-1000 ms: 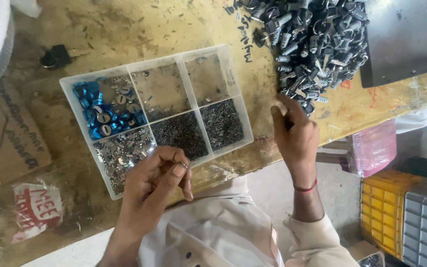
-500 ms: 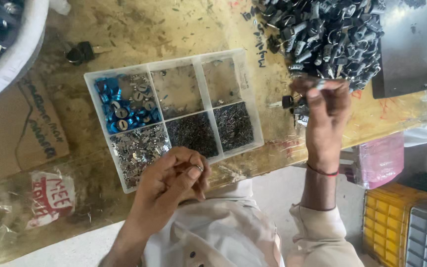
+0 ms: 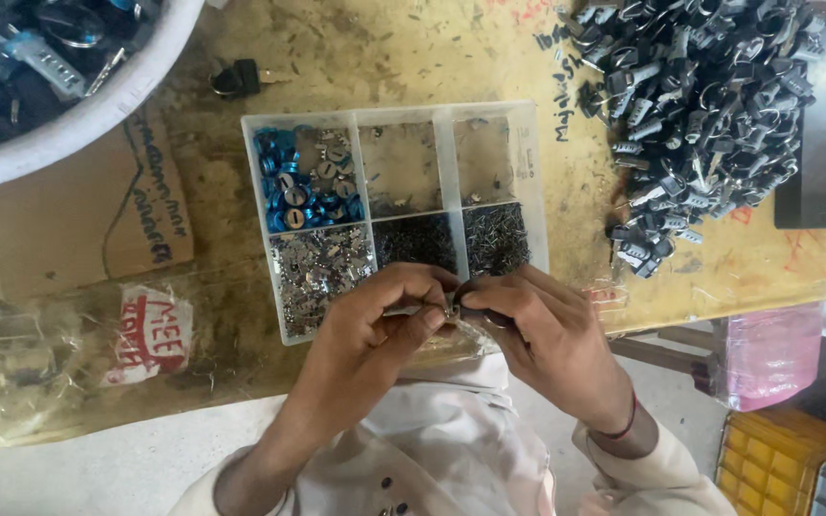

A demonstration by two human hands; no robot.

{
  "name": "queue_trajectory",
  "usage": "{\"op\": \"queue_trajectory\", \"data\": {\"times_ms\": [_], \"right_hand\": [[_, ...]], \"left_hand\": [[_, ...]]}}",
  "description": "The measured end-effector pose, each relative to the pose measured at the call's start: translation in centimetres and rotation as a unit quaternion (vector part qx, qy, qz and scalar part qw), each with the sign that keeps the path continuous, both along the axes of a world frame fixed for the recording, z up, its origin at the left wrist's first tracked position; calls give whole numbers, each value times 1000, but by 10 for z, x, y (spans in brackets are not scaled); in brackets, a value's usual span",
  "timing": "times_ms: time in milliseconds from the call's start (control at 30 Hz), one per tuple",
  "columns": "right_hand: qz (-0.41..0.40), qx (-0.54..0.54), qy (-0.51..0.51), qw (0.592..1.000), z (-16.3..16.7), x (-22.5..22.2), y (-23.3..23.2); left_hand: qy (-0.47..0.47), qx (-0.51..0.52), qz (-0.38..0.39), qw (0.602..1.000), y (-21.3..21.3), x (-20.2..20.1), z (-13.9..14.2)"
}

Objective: The person assembles keychains by hand at a workbench. They pick a key from a pile, insert a small metal pin, and attach a blue plastic cap, repeating the process for multiple units.

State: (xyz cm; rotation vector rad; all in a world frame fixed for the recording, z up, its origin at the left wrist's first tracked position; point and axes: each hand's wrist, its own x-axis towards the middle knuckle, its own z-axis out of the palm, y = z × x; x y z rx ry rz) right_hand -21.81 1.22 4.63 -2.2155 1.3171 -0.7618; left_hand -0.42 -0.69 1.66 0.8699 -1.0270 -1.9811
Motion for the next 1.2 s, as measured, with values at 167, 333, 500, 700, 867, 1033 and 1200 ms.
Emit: {"op": "queue_trajectory", "data": {"times_ms": [167, 333, 500, 700, 867, 1033, 1200], "right_hand": [[-21, -14, 54, 998, -5, 3, 2], [-3, 0, 68, 998, -4, 5, 0], [12, 85, 48, 995, -1, 0, 0], [36, 50, 73, 995, 3, -8, 3], [-183, 7, 31, 983, 8, -29, -2], [-208, -118, 203, 950, -22, -47, -29], [-239, -87, 112, 961, -23, -38, -8]], "left_hand": [[-119, 14, -13, 993, -3, 4, 0], [-88, 27, -48, 995, -5, 9, 0], [-78, 31, -49, 995, -4, 9, -3], [-119, 50, -36, 991, -2, 9, -2], [-133, 41, -6, 990, -4, 19, -5], [-73, 0, -16, 997, -4, 13, -11], [-129, 35, -45, 990, 1, 7, -8]]}}
